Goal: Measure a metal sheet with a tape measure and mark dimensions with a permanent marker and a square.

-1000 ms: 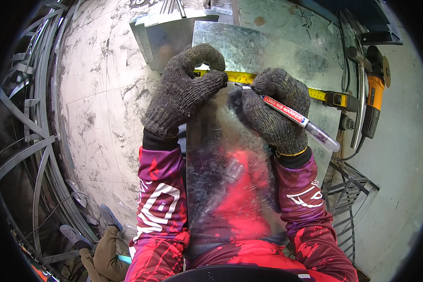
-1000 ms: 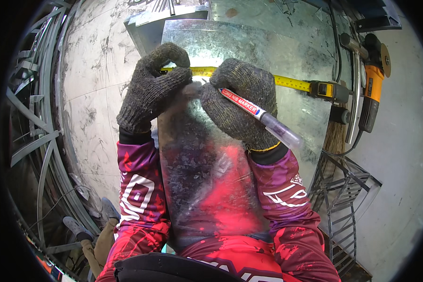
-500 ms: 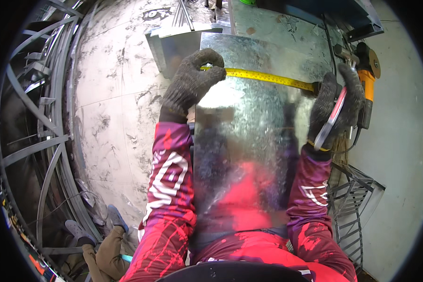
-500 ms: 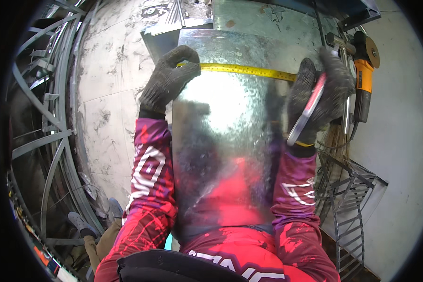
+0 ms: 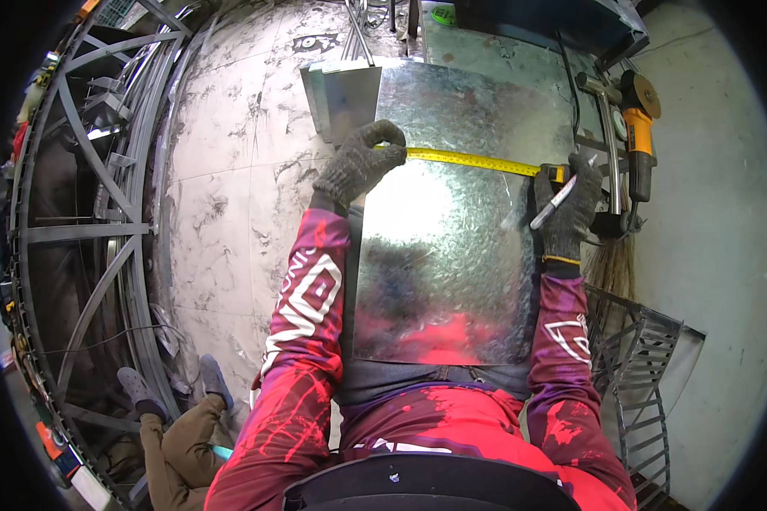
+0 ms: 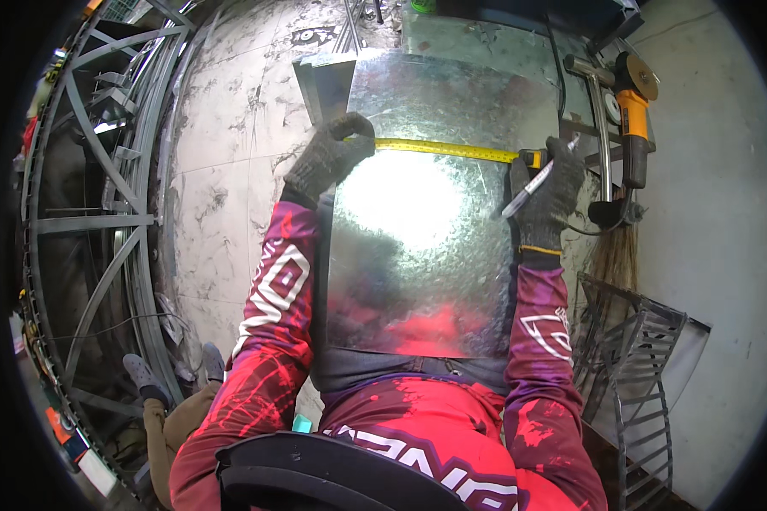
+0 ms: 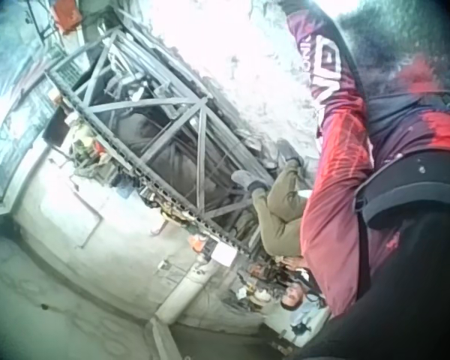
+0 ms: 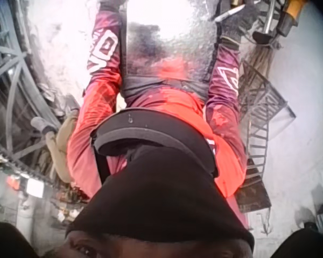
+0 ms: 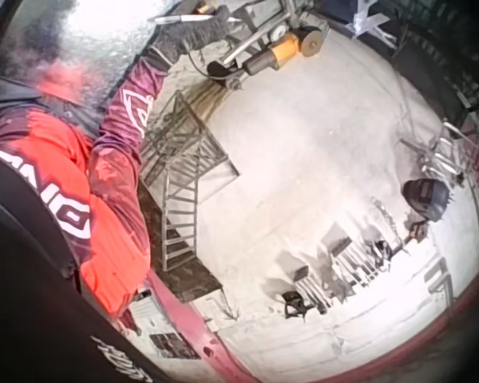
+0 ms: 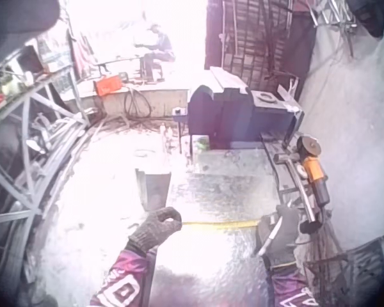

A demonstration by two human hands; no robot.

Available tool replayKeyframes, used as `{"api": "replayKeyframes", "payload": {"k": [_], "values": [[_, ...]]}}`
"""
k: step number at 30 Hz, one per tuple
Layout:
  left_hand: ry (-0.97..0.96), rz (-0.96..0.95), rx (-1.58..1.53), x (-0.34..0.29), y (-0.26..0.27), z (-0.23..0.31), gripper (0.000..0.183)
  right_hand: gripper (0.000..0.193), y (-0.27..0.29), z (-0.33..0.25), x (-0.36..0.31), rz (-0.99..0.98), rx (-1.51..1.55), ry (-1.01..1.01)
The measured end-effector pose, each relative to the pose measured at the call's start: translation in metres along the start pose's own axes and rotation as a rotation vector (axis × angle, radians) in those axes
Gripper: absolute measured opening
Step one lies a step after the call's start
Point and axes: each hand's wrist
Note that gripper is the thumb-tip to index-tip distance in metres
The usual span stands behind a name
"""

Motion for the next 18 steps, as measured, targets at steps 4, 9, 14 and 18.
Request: {"api": "replayKeyframes", "payload": {"k": [4, 9, 14, 18], "values": [[-0.069, 0.121, -0.098, -0.017, -0.01, -0.003, 0.009, 0.054, 0.006, -0.01, -0.006, 0.041, 0.131, -0.08], [-0.065, 0.225, -0.137, -0.005, -0.012, -0.014, 0.008, 0.052, -0.007, -0.014, 0.009, -0.051, 0.151, -0.164], [-0.085, 0.266, -0.13, 0.022, -0.017, -0.014, 0.01, 0.051, -0.026, 0.003, 0.042, -0.065, 0.14, -0.036], [-0.171, 0.208, -0.151, 0.022, -0.015, -0.017, 0.016, 0.048, -0.028, 0.003, 0.041, -0.079, 0.104, -0.069]]}}
Point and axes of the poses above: each hand's wrist, its own x-axis towards the middle knuckle, its own y-axis out of the back of the hand, z = x × y, and after that the axes turned 12 degrees about -x, right-handed
